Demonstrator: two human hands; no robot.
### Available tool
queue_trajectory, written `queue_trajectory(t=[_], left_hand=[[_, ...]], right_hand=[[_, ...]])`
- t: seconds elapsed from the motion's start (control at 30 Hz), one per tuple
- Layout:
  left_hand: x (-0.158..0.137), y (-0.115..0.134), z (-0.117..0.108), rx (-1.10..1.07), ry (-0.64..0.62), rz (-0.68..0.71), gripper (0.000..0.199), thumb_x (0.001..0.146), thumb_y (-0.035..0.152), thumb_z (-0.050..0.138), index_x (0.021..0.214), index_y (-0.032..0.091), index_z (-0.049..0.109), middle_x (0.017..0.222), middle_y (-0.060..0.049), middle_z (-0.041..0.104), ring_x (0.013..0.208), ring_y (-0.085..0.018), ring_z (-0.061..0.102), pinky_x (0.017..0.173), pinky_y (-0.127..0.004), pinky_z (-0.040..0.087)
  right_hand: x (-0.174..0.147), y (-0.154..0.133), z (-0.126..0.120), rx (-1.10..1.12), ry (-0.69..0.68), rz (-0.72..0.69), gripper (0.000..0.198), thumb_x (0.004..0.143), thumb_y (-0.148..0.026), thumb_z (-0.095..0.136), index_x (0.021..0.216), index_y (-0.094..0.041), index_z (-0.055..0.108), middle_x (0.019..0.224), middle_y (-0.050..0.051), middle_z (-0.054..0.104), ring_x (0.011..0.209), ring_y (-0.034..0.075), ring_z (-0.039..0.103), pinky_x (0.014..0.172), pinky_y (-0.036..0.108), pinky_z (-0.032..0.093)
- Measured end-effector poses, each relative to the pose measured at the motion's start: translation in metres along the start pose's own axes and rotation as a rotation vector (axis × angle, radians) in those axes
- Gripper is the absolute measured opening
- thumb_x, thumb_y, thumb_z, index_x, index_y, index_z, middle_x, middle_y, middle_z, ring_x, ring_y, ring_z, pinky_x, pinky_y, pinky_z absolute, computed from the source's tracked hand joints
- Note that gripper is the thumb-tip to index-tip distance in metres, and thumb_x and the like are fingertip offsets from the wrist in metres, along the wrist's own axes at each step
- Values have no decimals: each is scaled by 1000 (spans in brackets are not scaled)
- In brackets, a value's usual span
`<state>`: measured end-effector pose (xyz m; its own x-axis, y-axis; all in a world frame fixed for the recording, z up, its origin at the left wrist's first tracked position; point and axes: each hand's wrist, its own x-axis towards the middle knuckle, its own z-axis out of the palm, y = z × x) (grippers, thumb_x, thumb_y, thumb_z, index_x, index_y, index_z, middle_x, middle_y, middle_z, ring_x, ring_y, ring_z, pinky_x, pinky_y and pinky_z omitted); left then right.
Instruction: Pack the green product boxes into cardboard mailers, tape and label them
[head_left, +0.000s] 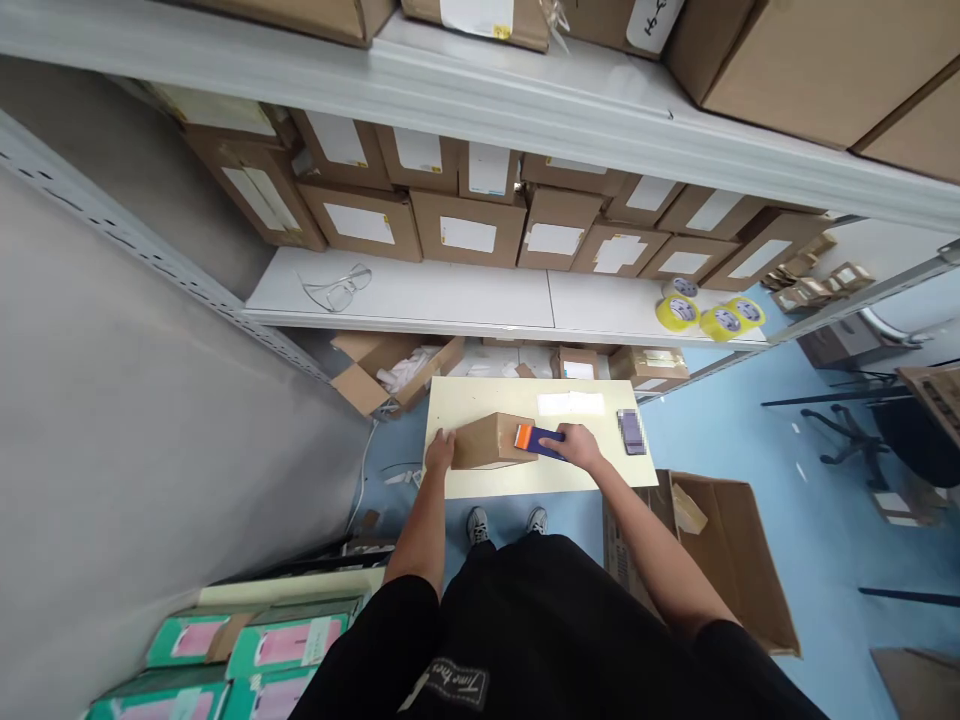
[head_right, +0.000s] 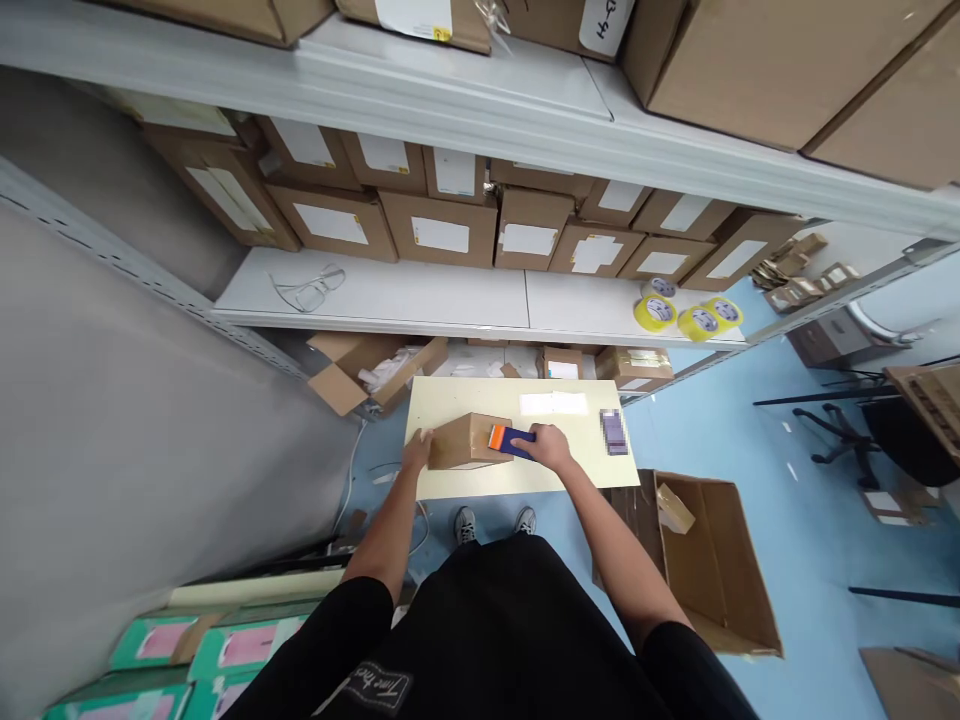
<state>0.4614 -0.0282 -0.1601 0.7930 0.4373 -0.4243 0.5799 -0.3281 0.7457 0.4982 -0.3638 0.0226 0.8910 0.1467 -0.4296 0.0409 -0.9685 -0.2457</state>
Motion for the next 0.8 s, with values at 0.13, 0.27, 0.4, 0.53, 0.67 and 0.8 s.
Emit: queue_trajectory(t=[0.13,0.27,0.4,0.53,0.67,0.8], left_hand=[[-8,16,-24,5,2,26,65,100,67,43,136,17,63,135,-17,69,130,-31,63,112,-42,45],[-24,34,-24,-24,-47,12,75,96,75,44,148,22,54,148,-12,62,137,-31,58,112,-38,44],[-36,47,-22,112,-33,-6,75,98,71,40,154,21,46,142,-16,65,130,-34,62,108,-41,46],[-50,66,-3,306,-115,112,69,102,65,34,151,19,48,124,-17,74,117,-34,70,98,-42,51],[-68,89,32,362,-41,136,64,105,58,32,151,15,50,121,-18,75,114,-32,71,96,-39,52],[-74,102,48,377,-24,160,64,106,56,33,150,14,52,116,-19,76,111,-33,72,95,-39,52]], right_hand=[[7,-81,9,-67,-30,-83,53,91,-70,60,99,-20,76,101,13,79,96,26,73,72,28,46],[8,-131,15,-112,-54,-131,59,91,-72,58,107,-18,76,109,16,78,100,28,73,79,31,50],[10,-138,16,-130,-59,-147,63,91,-74,58,110,-17,76,110,18,78,102,29,73,82,32,51],[11,-106,10,-139,-66,-129,62,88,-75,61,104,-17,77,109,18,78,102,30,73,79,31,51],[4,-53,1,-79,-67,-71,60,89,-75,60,100,-18,77,103,16,78,97,29,73,74,31,49],[-9,13,-19,-61,-4,6,53,89,-68,66,98,-17,77,98,17,78,93,30,72,71,32,47]])
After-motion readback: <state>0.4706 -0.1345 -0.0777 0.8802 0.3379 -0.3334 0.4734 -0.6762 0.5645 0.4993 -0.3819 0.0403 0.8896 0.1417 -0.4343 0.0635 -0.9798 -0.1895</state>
